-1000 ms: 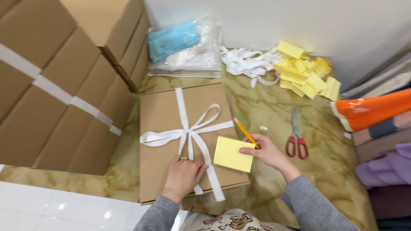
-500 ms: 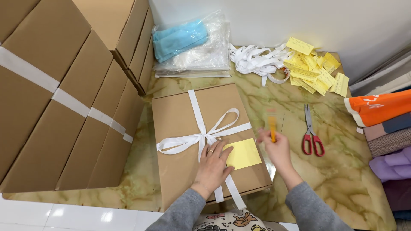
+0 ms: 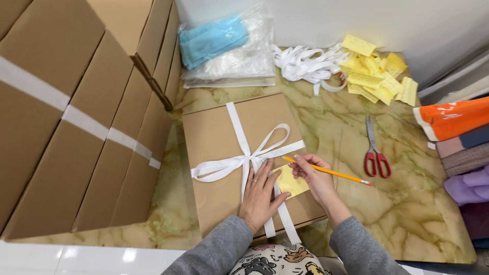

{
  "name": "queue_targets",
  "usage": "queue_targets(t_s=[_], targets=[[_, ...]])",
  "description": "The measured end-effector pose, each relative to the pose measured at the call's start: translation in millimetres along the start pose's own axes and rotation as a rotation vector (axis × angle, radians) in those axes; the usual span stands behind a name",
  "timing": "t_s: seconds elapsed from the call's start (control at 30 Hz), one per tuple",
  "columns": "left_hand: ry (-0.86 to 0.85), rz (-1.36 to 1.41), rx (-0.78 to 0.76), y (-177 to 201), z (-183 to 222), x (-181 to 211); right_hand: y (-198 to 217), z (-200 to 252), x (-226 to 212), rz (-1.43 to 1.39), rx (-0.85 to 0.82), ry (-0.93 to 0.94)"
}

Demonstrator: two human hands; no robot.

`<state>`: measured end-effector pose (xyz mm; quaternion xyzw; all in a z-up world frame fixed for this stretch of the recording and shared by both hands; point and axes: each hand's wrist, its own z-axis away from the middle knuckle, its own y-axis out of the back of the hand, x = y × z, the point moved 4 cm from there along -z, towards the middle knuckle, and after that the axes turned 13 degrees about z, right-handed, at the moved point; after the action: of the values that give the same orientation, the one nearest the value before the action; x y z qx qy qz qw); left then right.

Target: The person wraps a white ribbon around a cardboard box, tying it into a bow on top. They then pick up a yellow sticky note and a pencil, placing the note on the box and writing on it.

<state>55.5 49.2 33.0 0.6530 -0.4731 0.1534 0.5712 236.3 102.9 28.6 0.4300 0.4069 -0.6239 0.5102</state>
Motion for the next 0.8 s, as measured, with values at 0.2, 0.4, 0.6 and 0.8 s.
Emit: queue_targets(t_s=[0.2,0.4,0.6,0.8], targets=[[0.07,0.065,0.081,3.4,1.7,-4.8,-8.9,-17.6,21.9,0.347,0.089,0.296],[0.039,0.011,0.132,-6.5,4.7,-15.6,-9.6,-15.0,33.5,0.482,0.072,0.363],[0.023,0.007,0.138,-7.2,3.9,-15.2,-11.5,-14.5,36.0,0.518,0.08,0.466],[0.035,0.015,0.13,-7.6,4.7,-16.8,-11.6,-19.2,46.4,0.56,0.069,0.507]])
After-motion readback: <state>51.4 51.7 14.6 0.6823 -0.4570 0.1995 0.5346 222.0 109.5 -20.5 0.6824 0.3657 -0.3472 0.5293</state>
